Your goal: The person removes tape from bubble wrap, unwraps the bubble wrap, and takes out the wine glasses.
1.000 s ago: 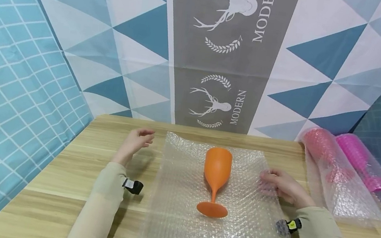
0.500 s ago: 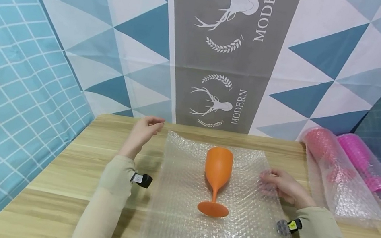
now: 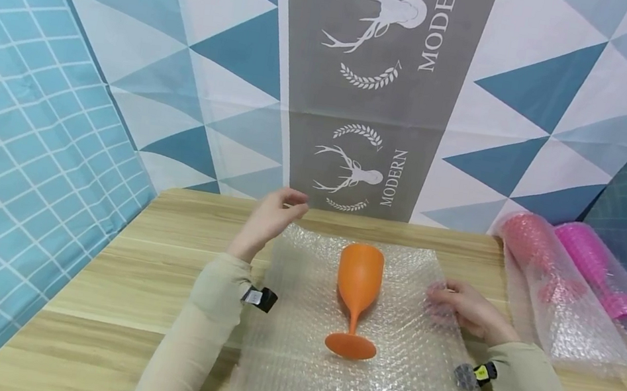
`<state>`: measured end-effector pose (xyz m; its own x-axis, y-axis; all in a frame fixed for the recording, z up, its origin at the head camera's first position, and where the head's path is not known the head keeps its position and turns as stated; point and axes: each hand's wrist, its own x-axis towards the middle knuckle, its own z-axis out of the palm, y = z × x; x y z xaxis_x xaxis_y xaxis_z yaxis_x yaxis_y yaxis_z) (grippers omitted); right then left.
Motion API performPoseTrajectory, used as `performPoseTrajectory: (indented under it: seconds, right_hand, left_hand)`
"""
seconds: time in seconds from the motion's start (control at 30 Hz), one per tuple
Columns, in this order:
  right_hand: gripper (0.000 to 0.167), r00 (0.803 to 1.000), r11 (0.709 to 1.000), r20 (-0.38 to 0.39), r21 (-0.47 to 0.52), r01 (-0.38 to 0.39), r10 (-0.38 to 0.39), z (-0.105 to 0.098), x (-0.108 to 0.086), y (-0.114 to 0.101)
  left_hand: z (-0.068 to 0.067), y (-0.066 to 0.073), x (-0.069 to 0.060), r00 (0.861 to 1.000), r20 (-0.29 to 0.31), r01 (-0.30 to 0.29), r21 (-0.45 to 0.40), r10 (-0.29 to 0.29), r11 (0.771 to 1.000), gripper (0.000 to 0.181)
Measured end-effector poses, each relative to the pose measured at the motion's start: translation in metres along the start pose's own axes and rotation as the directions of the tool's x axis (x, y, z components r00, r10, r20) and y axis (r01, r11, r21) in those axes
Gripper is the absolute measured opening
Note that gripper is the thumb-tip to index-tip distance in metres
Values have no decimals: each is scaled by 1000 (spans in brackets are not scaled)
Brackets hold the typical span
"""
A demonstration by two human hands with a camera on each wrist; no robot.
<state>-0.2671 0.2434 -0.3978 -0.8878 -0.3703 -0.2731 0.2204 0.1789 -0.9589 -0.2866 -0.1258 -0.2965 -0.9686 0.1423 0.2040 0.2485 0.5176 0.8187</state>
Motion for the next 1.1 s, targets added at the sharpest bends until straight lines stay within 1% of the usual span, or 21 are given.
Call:
performPoseTrajectory:
  seconds: [0.03,0.13,0.23,0.3,0.43,0.6,0.67,0.73,0.83,0.93,1.1]
  right_hand:
    - [23,1000,1000,1,2,1,-1,0,0,0]
    - [25,1000,1000,0,0,2,-2,1,0,1]
    - [26,1000,1000,-13,0,1,-1,3,1,3]
    - [26,1000,1000,-17,-7,-1,1,4,1,4]
    - [23,1000,1000,-12,-18,-6,6,5,1,5]
    - [21,1000,1000,-11,-20,-5,5,6,1,4]
    - [21,1000,1000,-11,-21,-4,4,6,1,5]
    - [21,1000,1000,-6,-27,-3,3,6,2,6]
    - [20,1000,999,1,-38,2,-2,6,3,8]
    - [21,1000,999,6,-50,10,-9,6,3,9]
    - [28,1000,998,19,-63,23,-22,8,3,8]
  left_hand:
    - [4,2,0,1000,5,-15,20,15,1000,34]
    - [19,6,1,999,24,-32,67,31,997,34]
    - [34,5,1,998,52,-32,114,26,993,35]
    - [42,2,2,997,80,-31,142,19,989,37]
    - [54,-4,2,991,129,-8,176,-15,984,42]
    - [67,-9,3,980,187,23,234,-69,972,57]
    - [72,-12,2,973,214,41,231,-92,972,63]
    - [78,-14,0,963,240,72,210,-122,975,68]
    - [86,-19,-1,948,281,107,167,-152,980,76]
    - [95,-22,-4,940,298,127,153,-168,980,82]
    - [105,-27,-8,932,320,133,132,-169,982,81]
